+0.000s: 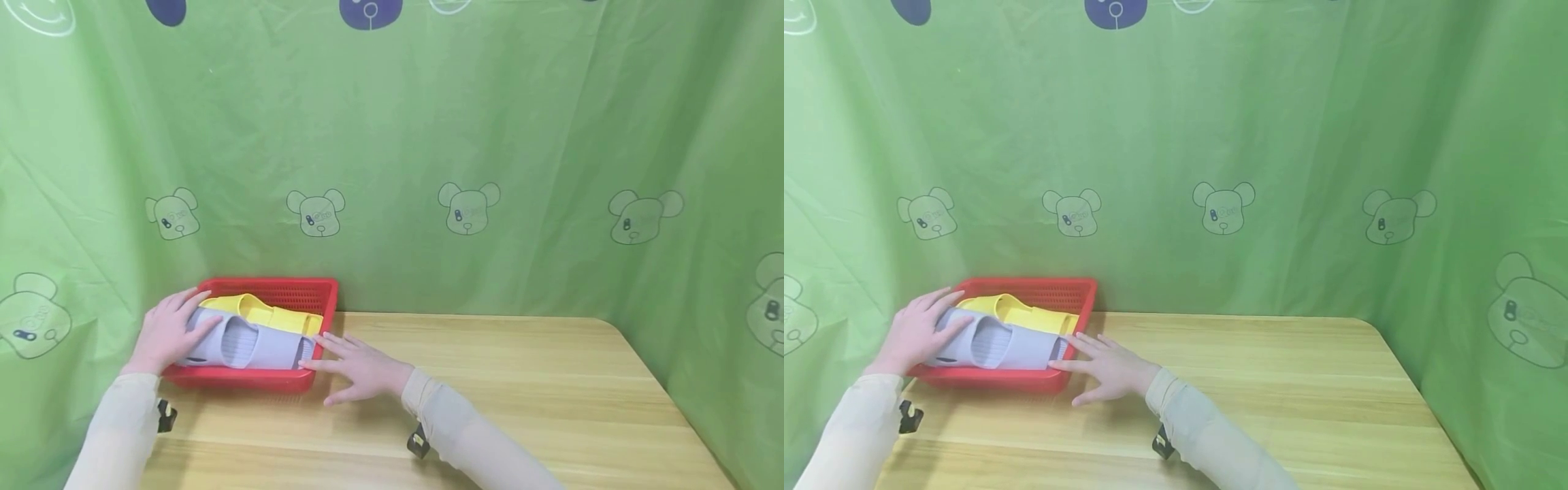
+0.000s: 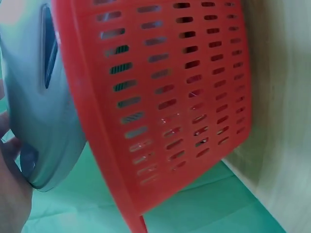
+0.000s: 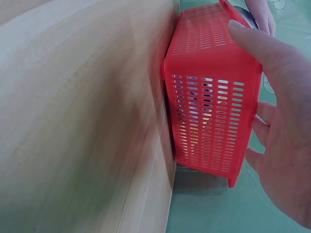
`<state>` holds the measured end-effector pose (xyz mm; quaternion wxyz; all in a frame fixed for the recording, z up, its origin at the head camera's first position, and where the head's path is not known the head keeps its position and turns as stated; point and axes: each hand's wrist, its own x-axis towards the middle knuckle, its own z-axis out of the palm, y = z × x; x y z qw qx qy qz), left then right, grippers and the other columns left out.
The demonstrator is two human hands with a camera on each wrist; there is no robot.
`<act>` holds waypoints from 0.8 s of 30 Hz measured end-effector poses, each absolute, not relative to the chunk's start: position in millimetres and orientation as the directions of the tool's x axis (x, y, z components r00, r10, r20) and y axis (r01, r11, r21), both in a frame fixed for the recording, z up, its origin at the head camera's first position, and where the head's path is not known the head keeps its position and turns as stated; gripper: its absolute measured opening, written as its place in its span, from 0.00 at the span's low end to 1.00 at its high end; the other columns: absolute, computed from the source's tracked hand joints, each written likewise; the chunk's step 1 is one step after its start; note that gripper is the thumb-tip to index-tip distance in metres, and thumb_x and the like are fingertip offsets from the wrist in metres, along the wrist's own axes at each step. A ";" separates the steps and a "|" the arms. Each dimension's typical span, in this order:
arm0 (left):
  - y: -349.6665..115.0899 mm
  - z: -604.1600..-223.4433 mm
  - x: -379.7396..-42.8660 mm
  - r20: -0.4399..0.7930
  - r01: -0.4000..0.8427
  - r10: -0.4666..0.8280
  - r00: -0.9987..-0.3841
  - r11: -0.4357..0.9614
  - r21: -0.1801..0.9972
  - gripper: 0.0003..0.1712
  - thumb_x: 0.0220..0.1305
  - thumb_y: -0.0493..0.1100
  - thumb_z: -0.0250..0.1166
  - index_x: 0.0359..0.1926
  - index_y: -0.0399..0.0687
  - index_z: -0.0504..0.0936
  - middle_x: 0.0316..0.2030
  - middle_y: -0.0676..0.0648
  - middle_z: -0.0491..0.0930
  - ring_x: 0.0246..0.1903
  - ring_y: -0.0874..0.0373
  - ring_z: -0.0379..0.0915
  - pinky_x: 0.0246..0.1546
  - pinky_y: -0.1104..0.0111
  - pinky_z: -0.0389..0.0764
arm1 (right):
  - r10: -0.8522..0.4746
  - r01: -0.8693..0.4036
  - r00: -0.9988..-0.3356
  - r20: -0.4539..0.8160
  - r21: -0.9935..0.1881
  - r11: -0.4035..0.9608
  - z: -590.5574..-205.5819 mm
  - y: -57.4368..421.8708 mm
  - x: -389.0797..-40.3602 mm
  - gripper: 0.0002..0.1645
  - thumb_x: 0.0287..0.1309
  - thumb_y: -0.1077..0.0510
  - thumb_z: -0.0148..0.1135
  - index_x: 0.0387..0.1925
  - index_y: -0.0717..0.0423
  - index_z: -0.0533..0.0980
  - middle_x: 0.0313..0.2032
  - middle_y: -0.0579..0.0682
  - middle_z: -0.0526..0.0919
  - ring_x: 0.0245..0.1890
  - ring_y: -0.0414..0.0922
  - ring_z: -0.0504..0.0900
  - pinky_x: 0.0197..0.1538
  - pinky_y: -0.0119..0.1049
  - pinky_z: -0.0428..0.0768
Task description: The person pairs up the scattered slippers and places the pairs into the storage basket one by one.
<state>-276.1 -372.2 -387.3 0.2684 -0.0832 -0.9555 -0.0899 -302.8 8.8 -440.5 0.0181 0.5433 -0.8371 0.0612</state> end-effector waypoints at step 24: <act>-392.9 -411.7 -281.5 0.478 0.180 0.059 -0.876 0.961 0.211 0.33 0.68 0.60 0.55 0.63 0.40 0.73 0.62 0.30 0.70 0.60 0.28 0.61 0.57 0.34 0.60 | -0.901 -0.907 -0.419 0.109 -0.103 0.409 -441.2 8.0 -301.2 0.46 0.59 0.29 0.55 0.74 0.25 0.48 0.78 0.52 0.42 0.78 0.52 0.43 0.76 0.57 0.52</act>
